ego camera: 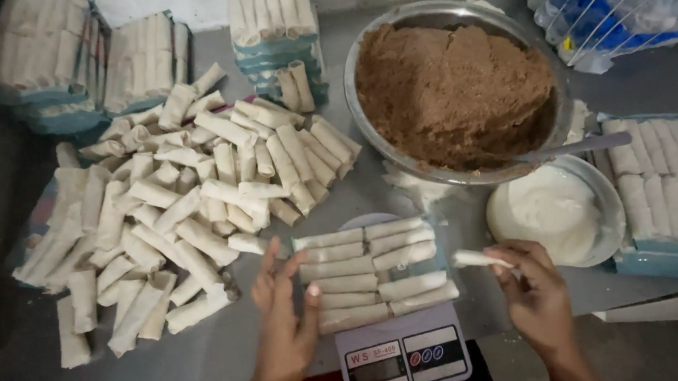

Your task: The person places food rolls into plastic bags and weighs the bags on a digital scale.

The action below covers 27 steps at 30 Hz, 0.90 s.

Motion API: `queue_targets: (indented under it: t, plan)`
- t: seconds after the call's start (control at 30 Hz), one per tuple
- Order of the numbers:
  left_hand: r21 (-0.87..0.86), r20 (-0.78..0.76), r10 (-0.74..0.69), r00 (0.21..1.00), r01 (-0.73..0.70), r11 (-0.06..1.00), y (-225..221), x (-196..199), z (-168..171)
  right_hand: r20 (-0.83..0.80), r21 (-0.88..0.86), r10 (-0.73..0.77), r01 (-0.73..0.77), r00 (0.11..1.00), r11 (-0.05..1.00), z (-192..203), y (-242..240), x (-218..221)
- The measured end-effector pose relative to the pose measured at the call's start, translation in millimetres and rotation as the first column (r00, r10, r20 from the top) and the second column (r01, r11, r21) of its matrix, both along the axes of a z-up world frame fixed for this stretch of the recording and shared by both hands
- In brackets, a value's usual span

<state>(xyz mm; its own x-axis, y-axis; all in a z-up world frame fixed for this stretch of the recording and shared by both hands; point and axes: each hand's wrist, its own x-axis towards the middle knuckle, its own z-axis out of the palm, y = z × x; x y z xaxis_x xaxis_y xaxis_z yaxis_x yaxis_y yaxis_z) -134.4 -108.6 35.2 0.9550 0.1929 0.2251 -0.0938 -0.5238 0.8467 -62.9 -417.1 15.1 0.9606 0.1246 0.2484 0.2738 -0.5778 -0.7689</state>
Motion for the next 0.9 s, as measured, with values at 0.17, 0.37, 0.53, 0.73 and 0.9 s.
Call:
queue_targets:
  t: [0.17, 0.37, 0.53, 0.73, 0.9]
  plan:
    - [-0.235, -0.087, 0.0, 0.996, -0.02, 0.972, -6.3, -3.3, -15.2, -0.077, 0.113, 0.173, -0.164, 0.982, 0.98, -5.9, 16.2, 9.8]
    - [-0.369, -0.286, -0.066, 0.956, -0.046, 0.928, -17.8, -0.5, -4.2, -0.568, 0.118, 0.153, -0.104, 0.809, 0.987, 13.6, 18.8, 21.8]
    - [-0.349, -0.229, -0.05, 0.972, -0.034, 0.936, -14.2, -2.8, -13.0, -0.48, 0.163, 0.005, 0.083, 0.877, 0.983, 4.9, 11.0, 21.4]
    - [-0.409, -0.223, -0.041, 0.974, -0.055, 0.911, -25.3, -3.3, 1.6, -0.42, 0.169, 0.073, -0.001, 0.904, 0.986, 9.3, 43.6, 11.8]
    - [-0.154, -0.042, 0.164, 0.986, -0.168, 0.974, -8.1, -15.4, 1.4, -0.397, 0.064, 0.023, 0.003, 0.918, 0.998, 30.3, 20.4, 18.7]
